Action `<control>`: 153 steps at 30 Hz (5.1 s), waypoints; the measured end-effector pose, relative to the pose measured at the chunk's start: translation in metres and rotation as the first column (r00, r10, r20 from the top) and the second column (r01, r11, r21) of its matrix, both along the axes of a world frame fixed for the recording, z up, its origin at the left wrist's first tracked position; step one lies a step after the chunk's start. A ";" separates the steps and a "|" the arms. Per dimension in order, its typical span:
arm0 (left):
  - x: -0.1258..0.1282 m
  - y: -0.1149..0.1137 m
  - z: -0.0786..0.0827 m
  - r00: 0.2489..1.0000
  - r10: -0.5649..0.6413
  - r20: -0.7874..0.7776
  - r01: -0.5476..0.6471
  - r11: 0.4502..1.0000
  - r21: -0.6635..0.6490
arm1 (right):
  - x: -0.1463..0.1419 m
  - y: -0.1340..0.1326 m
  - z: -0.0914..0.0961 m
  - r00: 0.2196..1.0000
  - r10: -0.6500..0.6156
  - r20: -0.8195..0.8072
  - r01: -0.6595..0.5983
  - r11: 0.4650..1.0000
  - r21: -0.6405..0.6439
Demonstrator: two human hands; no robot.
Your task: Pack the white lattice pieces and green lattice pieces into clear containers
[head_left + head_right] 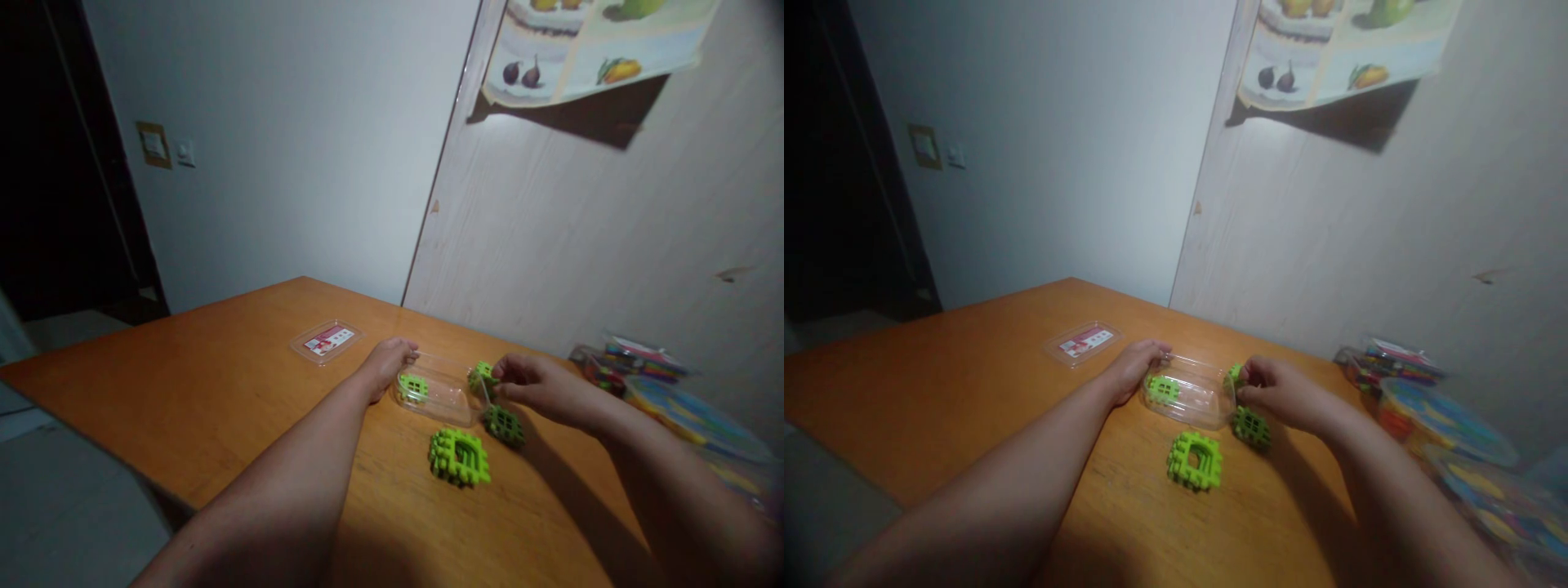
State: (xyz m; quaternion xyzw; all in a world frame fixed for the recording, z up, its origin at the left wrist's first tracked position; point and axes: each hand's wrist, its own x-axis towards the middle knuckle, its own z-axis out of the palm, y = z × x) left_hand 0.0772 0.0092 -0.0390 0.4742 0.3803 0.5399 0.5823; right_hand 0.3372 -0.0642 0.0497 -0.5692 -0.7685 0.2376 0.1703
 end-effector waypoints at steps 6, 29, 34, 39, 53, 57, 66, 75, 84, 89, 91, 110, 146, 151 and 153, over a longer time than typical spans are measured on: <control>-0.001 -0.005 0.005 0.999 0.024 -0.027 -0.024 1.000 0.021 | 0.031 -0.022 -0.028 0.976 -0.026 0.217 0.041 0.997 -0.066; -0.001 -0.003 0.003 1.000 -0.001 -0.022 0.002 1.000 0.026 | -0.070 0.021 0.000 0.963 0.102 0.249 -0.132 0.986 0.106; -0.001 -0.001 0.001 1.000 -0.014 -0.027 0.014 1.000 0.015 | -0.096 0.040 -0.017 0.957 0.134 0.256 -0.154 0.986 0.061; -0.002 -0.002 0.002 0.999 0.003 -0.052 -0.001 0.999 0.035 | -0.093 0.036 -0.016 0.971 0.108 0.213 -0.127 0.989 0.077; -0.001 0.000 0.000 0.999 0.020 -0.042 -0.018 0.999 0.051 | 0.032 -0.020 -0.028 0.991 -0.061 0.117 0.063 0.998 -0.012; -0.002 -0.002 0.001 0.999 0.028 -0.044 -0.026 0.998 0.049 | 0.036 -0.029 -0.042 0.992 -0.048 0.119 0.058 0.995 -0.076; -0.002 -0.003 0.003 0.999 0.013 -0.040 -0.011 0.999 0.045 | 0.043 -0.026 -0.042 0.991 -0.067 0.118 0.070 0.997 -0.024; 0.000 -0.002 0.002 0.999 0.012 -0.036 -0.011 0.999 0.031 | -0.016 -0.013 0.004 0.998 0.031 0.048 -0.039 0.984 0.174; 0.000 -0.002 0.001 0.999 -0.020 -0.030 0.020 1.000 0.017 | -0.092 0.035 -0.017 0.961 0.105 0.256 -0.142 0.981 0.132; 0.000 -0.003 0.002 0.999 -0.012 -0.040 0.014 0.999 0.039 | -0.086 0.033 -0.018 0.976 0.069 0.205 -0.101 0.983 0.150; 0.000 -0.004 0.003 0.999 -0.011 -0.037 0.012 1.000 0.026 | -0.071 0.026 -0.013 0.986 0.052 0.158 -0.079 0.982 0.169; 0.000 0.009 -0.007 0.999 -0.032 0.027 0.032 0.999 0.031 | 0.041 -0.027 -0.054 0.987 -0.040 0.155 0.047 0.998 -0.043; 0.001 0.004 -0.002 1.000 -0.015 -0.013 0.016 1.000 0.027 | 0.030 -0.020 -0.043 0.993 -0.036 0.116 0.038 0.999 -0.010; 0.000 0.005 -0.003 1.000 -0.015 0.010 0.014 1.000 0.026 | 0.034 -0.023 -0.060 0.985 -0.044 0.169 0.048 0.999 -0.019; 0.000 0.006 -0.003 1.000 -0.013 0.012 0.013 1.000 0.026 | 0.035 -0.021 -0.061 0.977 -0.062 0.204 0.065 0.998 -0.010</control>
